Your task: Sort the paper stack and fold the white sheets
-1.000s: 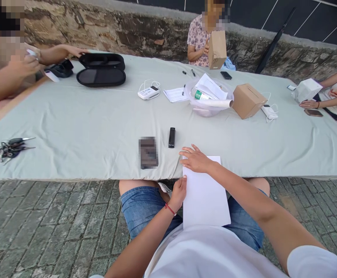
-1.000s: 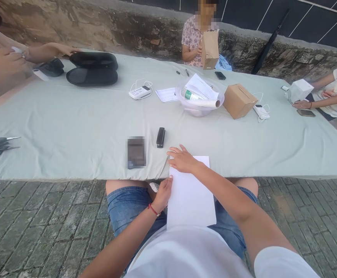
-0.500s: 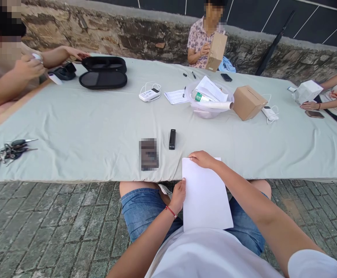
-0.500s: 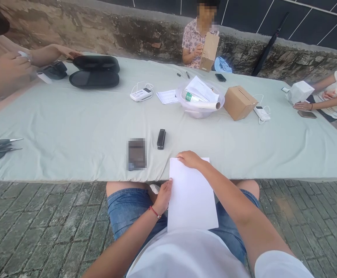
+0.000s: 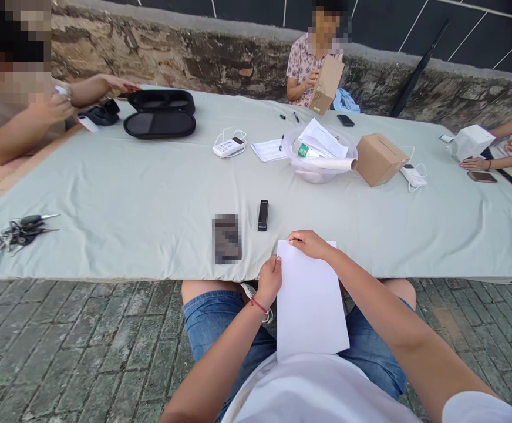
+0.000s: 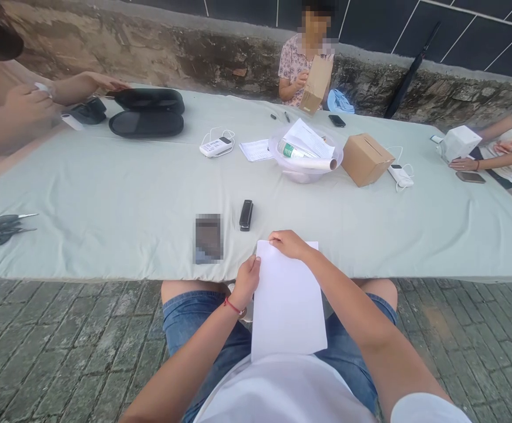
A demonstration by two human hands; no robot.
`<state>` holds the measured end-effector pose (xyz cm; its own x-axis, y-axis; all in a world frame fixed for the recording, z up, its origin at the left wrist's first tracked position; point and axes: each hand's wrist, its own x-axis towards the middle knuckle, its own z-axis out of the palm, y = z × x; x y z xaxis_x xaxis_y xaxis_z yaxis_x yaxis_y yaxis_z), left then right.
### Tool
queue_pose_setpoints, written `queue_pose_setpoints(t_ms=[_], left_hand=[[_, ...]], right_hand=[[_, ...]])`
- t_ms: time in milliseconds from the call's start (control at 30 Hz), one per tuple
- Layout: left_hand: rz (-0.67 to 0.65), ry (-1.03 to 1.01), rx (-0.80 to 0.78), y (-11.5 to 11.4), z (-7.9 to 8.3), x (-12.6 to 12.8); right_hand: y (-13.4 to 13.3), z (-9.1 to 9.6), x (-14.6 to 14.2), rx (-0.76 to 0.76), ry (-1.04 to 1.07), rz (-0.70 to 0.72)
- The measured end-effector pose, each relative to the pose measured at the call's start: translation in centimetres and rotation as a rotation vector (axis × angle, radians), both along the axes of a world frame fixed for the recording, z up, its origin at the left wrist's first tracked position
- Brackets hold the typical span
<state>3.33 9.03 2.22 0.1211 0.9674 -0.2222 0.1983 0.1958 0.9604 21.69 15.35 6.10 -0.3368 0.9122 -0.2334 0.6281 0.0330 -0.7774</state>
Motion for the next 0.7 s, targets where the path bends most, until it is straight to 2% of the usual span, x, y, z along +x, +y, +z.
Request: queue_pose_setpoints(t_ms=[133, 367, 567, 700], left_hand=[[0.006, 0.039, -0.015, 0.7, -0.2, 0.3], [0.005, -0.252, -0.215, 0.5, -0.7, 0.4], [0.084, -0.294, -0.123, 0.6, -1.0, 0.8], [0.047, -0.301, -0.105, 0.4, -1.0, 1.0]], right_hand=[[0.3, -0.1, 0.4, 0.017, -0.008, -0.002], [0.3, -0.6, 0.5, 0.051, -0.048, 0.010], [0.1, 0.7, -0.6, 0.103, -0.167, 0.039], [-0.3, 1.3, -1.4, 0.154, -0.240, 0.119]])
